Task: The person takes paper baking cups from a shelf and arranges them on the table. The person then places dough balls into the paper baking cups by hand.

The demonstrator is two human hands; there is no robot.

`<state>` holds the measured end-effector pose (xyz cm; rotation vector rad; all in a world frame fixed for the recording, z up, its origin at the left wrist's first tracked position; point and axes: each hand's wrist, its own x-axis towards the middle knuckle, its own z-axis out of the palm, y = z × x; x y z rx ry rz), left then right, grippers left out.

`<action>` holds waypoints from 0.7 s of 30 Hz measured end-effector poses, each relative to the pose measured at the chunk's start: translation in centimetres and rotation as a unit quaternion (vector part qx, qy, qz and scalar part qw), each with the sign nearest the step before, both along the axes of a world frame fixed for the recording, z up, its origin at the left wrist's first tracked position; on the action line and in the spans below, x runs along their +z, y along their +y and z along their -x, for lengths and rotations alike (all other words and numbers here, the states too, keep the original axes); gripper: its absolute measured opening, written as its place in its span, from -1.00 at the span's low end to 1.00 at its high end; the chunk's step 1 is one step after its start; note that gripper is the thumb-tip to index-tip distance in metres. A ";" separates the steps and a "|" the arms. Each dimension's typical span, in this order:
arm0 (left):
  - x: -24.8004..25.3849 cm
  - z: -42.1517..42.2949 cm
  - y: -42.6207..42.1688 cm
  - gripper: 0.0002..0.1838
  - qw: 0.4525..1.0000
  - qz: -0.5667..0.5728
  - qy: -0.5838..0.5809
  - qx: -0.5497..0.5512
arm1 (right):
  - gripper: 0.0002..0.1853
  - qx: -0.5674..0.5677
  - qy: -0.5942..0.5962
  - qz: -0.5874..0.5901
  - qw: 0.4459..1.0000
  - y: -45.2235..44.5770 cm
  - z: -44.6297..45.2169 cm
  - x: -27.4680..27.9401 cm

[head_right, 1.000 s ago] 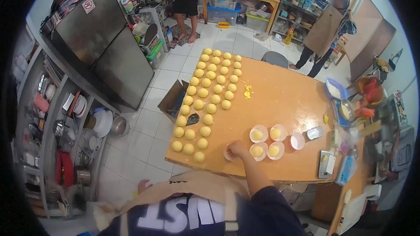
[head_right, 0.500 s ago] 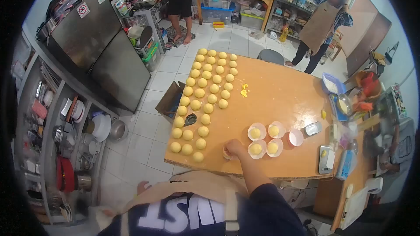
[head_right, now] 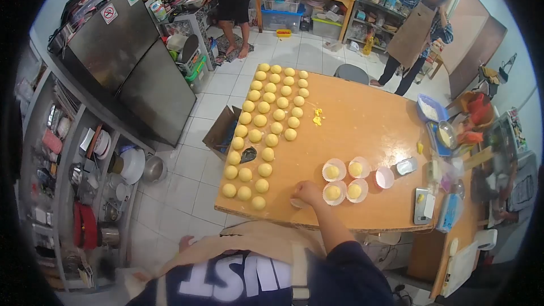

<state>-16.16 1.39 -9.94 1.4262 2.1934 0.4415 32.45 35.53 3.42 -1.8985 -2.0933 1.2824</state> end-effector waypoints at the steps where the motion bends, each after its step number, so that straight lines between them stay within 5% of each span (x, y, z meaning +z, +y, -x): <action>1: 0.1 0.0 -0.4 -0.60 1.000 -0.003 0.001 0.010 | -0.71 -0.025 0.039 0.023 0.999 -0.2 -0.1 0.6; 6: 0.0 0.1 -1.2 -0.61 0.999 -0.020 -0.005 0.028 | -0.74 -0.209 0.262 0.149 0.930 -0.3 -0.9 2.6; 9: -0.1 -0.3 -1.2 -0.61 0.999 -0.025 0.004 0.028 | -0.81 -0.173 0.165 -0.122 0.963 -1.2 -0.8 3.2; 12: -0.2 -0.4 -0.6 -0.62 0.999 -0.030 0.011 0.014 | -0.74 0.021 0.080 -0.315 0.945 -3.3 -0.7 4.4; 15: -0.7 -0.6 -0.2 -0.62 0.998 -0.062 -0.012 0.024 | -0.70 0.166 -0.016 -0.297 0.940 -5.3 -0.3 2.6; 21: -1.7 -0.4 0.1 -0.60 0.993 -0.076 -0.077 0.036 | -0.59 0.123 0.038 -0.252 0.959 -5.6 -0.4 2.6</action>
